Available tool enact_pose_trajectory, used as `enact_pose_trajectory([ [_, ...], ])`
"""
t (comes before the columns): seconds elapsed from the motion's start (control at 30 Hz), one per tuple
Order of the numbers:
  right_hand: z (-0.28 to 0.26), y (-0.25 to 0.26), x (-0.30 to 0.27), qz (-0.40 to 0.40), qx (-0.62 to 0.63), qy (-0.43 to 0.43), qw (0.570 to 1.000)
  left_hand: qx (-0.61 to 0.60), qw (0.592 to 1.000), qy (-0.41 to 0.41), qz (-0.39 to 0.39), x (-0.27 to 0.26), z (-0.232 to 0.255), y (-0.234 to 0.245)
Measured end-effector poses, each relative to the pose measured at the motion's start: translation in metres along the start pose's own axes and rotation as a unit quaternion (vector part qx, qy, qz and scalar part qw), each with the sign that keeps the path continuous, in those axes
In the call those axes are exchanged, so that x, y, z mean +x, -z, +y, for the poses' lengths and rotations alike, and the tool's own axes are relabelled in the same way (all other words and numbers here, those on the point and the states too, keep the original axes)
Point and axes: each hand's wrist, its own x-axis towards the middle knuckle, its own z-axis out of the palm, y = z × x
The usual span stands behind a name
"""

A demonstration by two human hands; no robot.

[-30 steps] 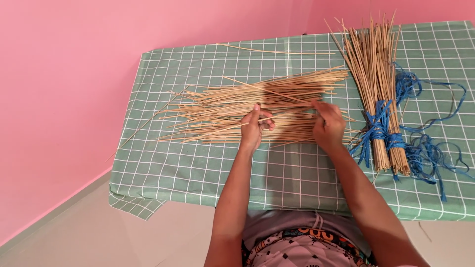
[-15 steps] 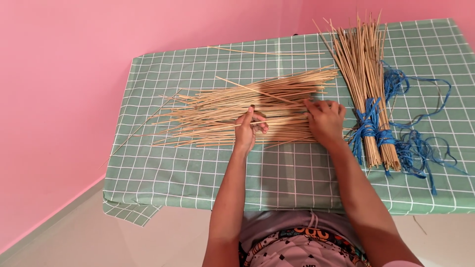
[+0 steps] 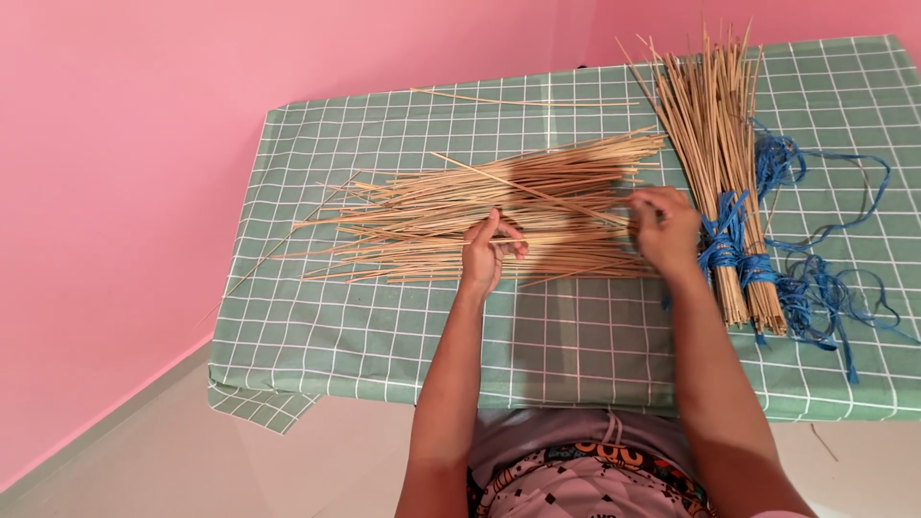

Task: Bundling a group of thin wooden sticks together using a blue plastic ribbon

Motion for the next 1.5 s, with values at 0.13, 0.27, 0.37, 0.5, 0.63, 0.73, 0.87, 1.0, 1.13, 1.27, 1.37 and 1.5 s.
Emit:
enact_pose_trajectory([
  [0.13,-0.041,0.024,0.006,-0.001,0.080,-0.052,0.995,-0.001,1.000,-0.006,-0.003,0.002,-0.003,0.003],
  [0.27,-0.042,0.029,0.008,0.024,0.123,-0.113,0.986,0.002,1.000,-0.003,-0.018,0.002,-0.002,0.003],
  [0.37,-0.044,0.027,0.007,0.039,0.146,-0.139,0.979,0.006,1.000,-0.008,-0.024,0.001,0.001,0.000],
  [0.5,-0.002,0.018,0.003,0.078,0.137,-0.204,0.966,0.053,0.997,0.007,-0.047,-0.012,0.025,-0.011],
  [0.63,0.019,0.014,0.000,0.130,0.148,-0.222,0.955,0.054,0.997,-0.001,-0.050,-0.010,0.021,-0.008],
  [0.73,0.018,0.015,0.000,0.139,0.186,-0.222,0.947,0.050,0.997,0.000,-0.050,-0.009,0.019,-0.006],
  [0.87,0.000,0.013,-0.002,0.071,0.130,-0.155,0.977,0.036,0.997,0.001,-0.061,-0.006,0.015,-0.003],
  [1.0,-0.016,-0.005,-0.009,-0.019,0.040,-0.051,0.998,0.008,0.999,0.012,-0.033,0.002,-0.001,0.004],
  [1.13,-0.068,-0.015,-0.010,-0.095,0.037,-0.153,0.983,0.061,0.992,-0.011,-0.113,-0.011,0.018,-0.007],
  [1.27,-0.067,-0.031,-0.017,-0.056,0.077,-0.008,0.995,0.025,0.995,-0.039,-0.086,-0.005,0.007,-0.005],
  [1.37,-0.070,-0.035,-0.018,-0.045,0.046,0.018,0.998,0.031,0.997,-0.012,-0.073,0.000,0.001,0.003],
  [1.5,-0.069,-0.034,-0.016,-0.011,0.034,0.047,0.998,0.028,0.999,0.020,-0.034,0.002,0.000,0.000],
])
